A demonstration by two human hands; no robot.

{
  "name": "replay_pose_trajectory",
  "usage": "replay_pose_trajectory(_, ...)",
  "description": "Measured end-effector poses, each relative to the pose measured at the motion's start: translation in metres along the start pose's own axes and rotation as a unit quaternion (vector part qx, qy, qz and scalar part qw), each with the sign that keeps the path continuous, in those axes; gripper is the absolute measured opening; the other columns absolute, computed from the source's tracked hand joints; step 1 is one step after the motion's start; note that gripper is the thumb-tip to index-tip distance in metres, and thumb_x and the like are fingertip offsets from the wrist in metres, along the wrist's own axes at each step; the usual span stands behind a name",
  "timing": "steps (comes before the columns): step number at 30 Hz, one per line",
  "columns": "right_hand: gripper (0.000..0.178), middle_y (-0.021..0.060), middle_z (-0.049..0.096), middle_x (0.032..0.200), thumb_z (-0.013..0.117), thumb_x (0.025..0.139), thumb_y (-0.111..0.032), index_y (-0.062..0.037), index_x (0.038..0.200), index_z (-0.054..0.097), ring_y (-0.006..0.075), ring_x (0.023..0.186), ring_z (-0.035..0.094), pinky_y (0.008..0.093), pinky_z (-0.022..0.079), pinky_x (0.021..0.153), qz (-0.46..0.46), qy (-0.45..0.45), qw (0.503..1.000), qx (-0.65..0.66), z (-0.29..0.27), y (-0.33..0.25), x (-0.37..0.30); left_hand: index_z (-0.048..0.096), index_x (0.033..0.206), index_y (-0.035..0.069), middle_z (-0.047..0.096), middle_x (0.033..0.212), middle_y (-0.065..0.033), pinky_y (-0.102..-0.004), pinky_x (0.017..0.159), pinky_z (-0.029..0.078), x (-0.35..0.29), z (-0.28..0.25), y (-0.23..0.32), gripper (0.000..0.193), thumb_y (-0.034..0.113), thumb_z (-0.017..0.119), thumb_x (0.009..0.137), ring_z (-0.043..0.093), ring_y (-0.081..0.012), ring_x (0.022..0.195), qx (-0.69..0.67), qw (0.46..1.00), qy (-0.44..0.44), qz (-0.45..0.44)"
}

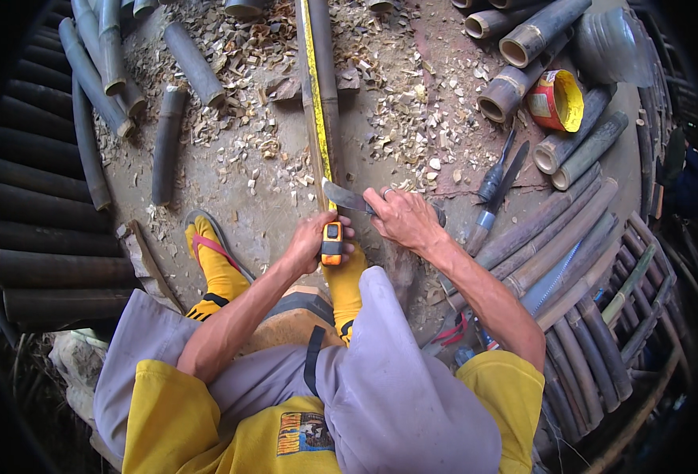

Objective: The person sits on the ground and uses a hand saw to cut a bamboo pole into smaller sections. They then use a knife to smooth the cut edges and a tape measure to measure the length of the bamboo pieces.

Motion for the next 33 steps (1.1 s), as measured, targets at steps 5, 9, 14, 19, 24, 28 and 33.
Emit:
replay_pose_trajectory(5, 0.035, 0.0160, 0.060, 0.078, 0.067, 0.076, -0.017, -0.0093, 0.105, 0.050, 0.0364, 0.072, 0.063, 0.0460, 0.051, 0.061, 0.006, 0.001, 1.000, 0.019, -0.0001, -0.0008, -0.0014, 0.057, 0.103, 0.000, 0.065, 0.084, -0.0136, -0.0369, 0.051, 0.056, 0.0005, -0.0001, 0.0006, 0.034, 0.032, 0.045, 0.096, 0.066, -0.0260, 0.063, -0.002, 1.000, -0.003, 0.001)
replay_pose_trajectory(9, 0.034, 0.0161, 0.060, 0.078, 0.067, 0.076, -0.017, -0.0097, 0.104, 0.050, 0.0367, 0.072, 0.062, 0.0465, 0.051, 0.061, -0.003, 0.018, 0.999, 0.027, 0.0004, -0.0007, -0.0034, 0.057, 0.102, -0.001, 0.065, 0.084, -0.0141, -0.0369, 0.050, 0.056, 0.0006, -0.0010, 0.0012, 0.035, 0.031, 0.046, 0.096, 0.066, -0.0263, 0.062, -0.003, 1.000, 0.001, 0.004)
replay_pose_trajectory(14, 0.034, 0.0158, 0.060, 0.078, 0.067, 0.076, -0.018, -0.0096, 0.104, 0.050, 0.0364, 0.073, 0.063, 0.0461, 0.051, 0.061, 0.011, 0.002, 1.000, 0.021, 0.0023, 0.0016, -0.0031, 0.058, 0.101, -0.001, 0.065, 0.083, -0.0148, -0.0368, 0.049, 0.057, 0.0005, -0.0013, 0.0019, 0.035, 0.031, 0.046, 0.096, 0.067, -0.0264, 0.061, -0.003, 1.000, 0.005, 0.007)
replay_pose_trajectory(19, 0.034, 0.0156, 0.060, 0.079, 0.066, 0.077, -0.017, -0.0091, 0.105, 0.049, 0.0358, 0.073, 0.063, 0.0456, 0.052, 0.061, 0.013, -0.009, 1.000, 0.007, 0.0022, 0.0019, 0.0000, 0.058, 0.101, -0.002, 0.065, 0.083, -0.0151, -0.0367, 0.049, 0.057, -0.0012, -0.0003, 0.0037, 0.035, 0.031, 0.046, 0.096, 0.067, -0.0265, 0.061, 0.002, 1.000, 0.010, 0.008)
replay_pose_trajectory(24, 0.033, 0.0150, 0.060, 0.081, 0.066, 0.078, -0.017, -0.0080, 0.105, 0.049, 0.0344, 0.076, 0.064, 0.0441, 0.053, 0.062, 0.006, -0.013, 1.000, 0.003, 0.0040, 0.0021, 0.0019, 0.058, 0.100, -0.002, 0.065, 0.082, -0.0148, -0.0367, 0.049, 0.057, -0.0001, 0.0000, 0.0033, 0.035, 0.031, 0.045, 0.096, 0.067, -0.0265, 0.061, -0.004, 1.000, 0.004, 0.008)
replay_pose_trajectory(28, 0.033, 0.0151, 0.060, 0.081, 0.066, 0.078, -0.017, -0.0080, 0.105, 0.049, 0.0340, 0.076, 0.064, 0.0440, 0.053, 0.062, 0.003, -0.015, 1.000, 0.001, 0.0060, 0.0019, 0.0029, 0.058, 0.100, -0.002, 0.065, 0.082, -0.0146, -0.0368, 0.049, 0.057, 0.0002, -0.0002, 0.0032, 0.035, 0.030, 0.045, 0.096, 0.067, -0.0261, 0.061, -0.001, 1.000, 0.002, 0.011)
replay_pose_trajectory(33, 0.029, 0.0150, 0.061, 0.076, 0.066, 0.078, -0.017, -0.0089, 0.100, 0.049, 0.0353, 0.072, 0.065, 0.0450, 0.053, 0.060, 0.017, -0.010, 1.000, 0.006, 0.0038, 0.0032, 0.0056, 0.059, 0.095, -0.002, 0.065, 0.079, -0.0138, -0.0348, 0.049, 0.055, -0.0009, -0.0004, 0.0044, 0.035, 0.031, 0.046, 0.095, 0.065, -0.0236, 0.058, 0.003, 1.000, 0.016, 0.023)
Point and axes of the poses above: each hand's wrist, its own x-axis towards the middle knuckle, its own z-axis out of the palm, y = z × x, the point moved 9 cm from there along x, towards the middle knuckle
